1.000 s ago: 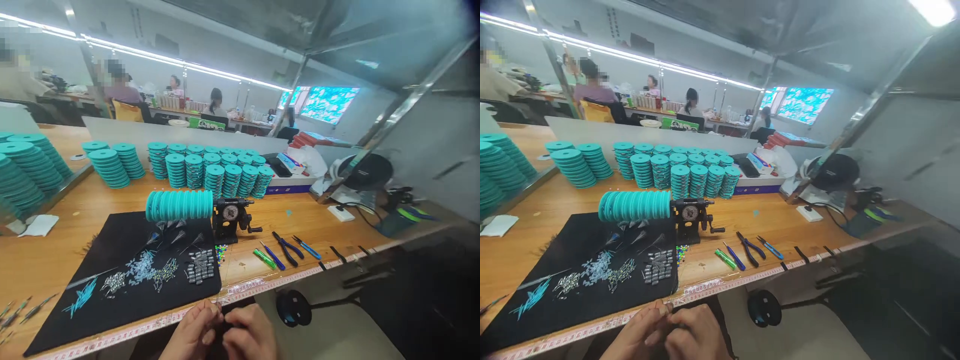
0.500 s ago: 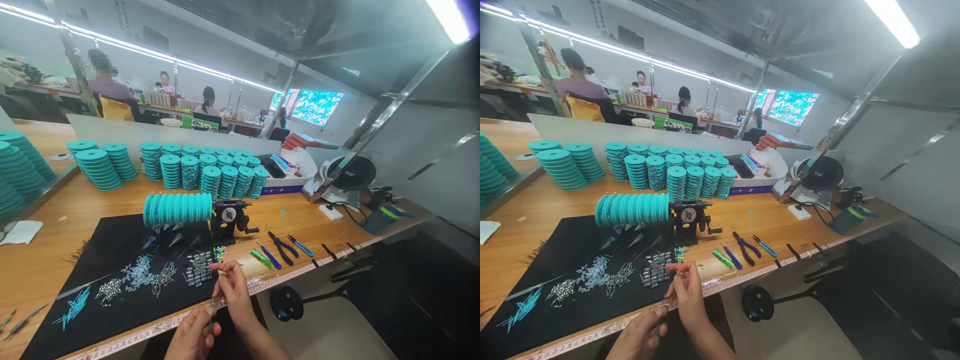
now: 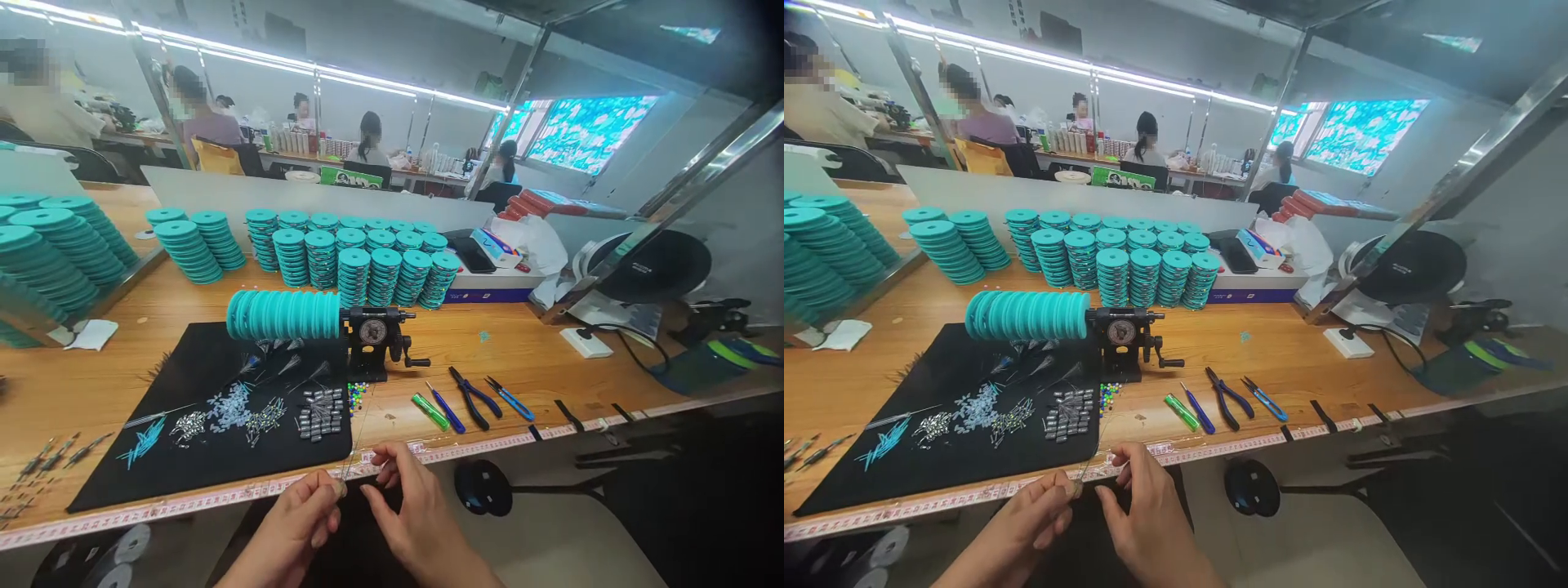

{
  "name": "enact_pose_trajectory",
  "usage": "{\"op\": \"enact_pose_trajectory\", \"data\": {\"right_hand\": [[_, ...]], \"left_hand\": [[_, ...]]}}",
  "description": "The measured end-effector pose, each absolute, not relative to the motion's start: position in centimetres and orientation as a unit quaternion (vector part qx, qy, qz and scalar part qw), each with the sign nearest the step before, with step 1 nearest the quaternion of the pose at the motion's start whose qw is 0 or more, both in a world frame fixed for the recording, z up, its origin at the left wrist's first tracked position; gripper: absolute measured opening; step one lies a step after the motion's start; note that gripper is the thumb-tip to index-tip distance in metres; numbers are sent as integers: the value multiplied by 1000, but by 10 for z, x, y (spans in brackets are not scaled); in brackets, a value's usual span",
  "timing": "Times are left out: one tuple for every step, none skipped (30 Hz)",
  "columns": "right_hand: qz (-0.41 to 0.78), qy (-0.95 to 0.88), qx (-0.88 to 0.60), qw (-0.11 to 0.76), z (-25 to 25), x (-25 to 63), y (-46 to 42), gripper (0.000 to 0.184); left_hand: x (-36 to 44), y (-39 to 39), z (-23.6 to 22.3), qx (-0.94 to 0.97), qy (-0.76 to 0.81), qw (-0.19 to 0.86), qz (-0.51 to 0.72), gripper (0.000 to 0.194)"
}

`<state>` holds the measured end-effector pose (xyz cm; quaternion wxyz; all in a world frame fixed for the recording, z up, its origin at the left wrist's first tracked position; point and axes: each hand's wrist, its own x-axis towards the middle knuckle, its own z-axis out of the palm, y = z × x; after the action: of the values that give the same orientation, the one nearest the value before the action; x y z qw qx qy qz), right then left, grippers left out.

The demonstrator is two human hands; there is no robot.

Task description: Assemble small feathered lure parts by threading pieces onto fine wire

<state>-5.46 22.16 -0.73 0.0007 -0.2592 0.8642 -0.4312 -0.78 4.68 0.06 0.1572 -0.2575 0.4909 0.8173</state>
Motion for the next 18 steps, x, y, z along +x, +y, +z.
{"op": "enact_pose_trajectory", "data": {"right_hand": [[-429,865,-260,3,-8,-56,223,31],[-431,864,-258,15,-9,-57,224,32],[-439,861,-254,34,-10,-58,224,32],[-448,857,-249,56,-11,-58,224,32],[-457,852,-243,76,-12,-58,223,32],[-464,849,-235,91,-13,-57,222,31],[-467,849,-227,100,-15,-56,221,31],[-466,850,-220,104,-17,-55,221,31],[-463,854,-212,106,-18,-54,221,31],[-457,859,-206,106,-20,-54,221,31],[-449,865,-201,105,-22,-53,222,31],[-438,871,-198,99,-23,-54,223,30],[-425,879,-195,87,-24,-54,225,28],[-410,889,-193,69,-25,-55,227,26],[-396,898,-189,45,-25,-57,229,22],[-383,904,-188,16,-24,-58,231,19],[-375,908,-188,-12,-22,-58,232,15],[-373,907,-190,-39,-20,-58,233,12]], "left_hand": [[-8,48,2,-259,499,156,812,41],[-8,49,3,-258,506,154,808,43],[-8,50,3,-257,513,149,805,45],[-8,52,2,-256,520,139,803,47],[-7,53,0,-255,528,128,800,48],[-6,54,-2,-254,536,112,798,49],[-5,55,-5,-250,544,98,795,49],[-5,56,-7,-245,552,82,793,49],[-4,55,-10,-238,561,67,790,48],[-3,55,-12,-228,570,50,788,47],[-3,54,-14,-217,580,34,784,46],[-2,53,-16,-208,590,18,780,45],[-2,52,-18,-203,596,6,777,43],[-2,51,-19,-200,600,-2,775,42],[-1,51,-20,-200,600,-6,774,42],[-1,50,-21,-202,598,-7,776,43],[-1,51,-23,-205,593,-3,779,44],[-1,51,-24,-211,587,2,782,45]]}}
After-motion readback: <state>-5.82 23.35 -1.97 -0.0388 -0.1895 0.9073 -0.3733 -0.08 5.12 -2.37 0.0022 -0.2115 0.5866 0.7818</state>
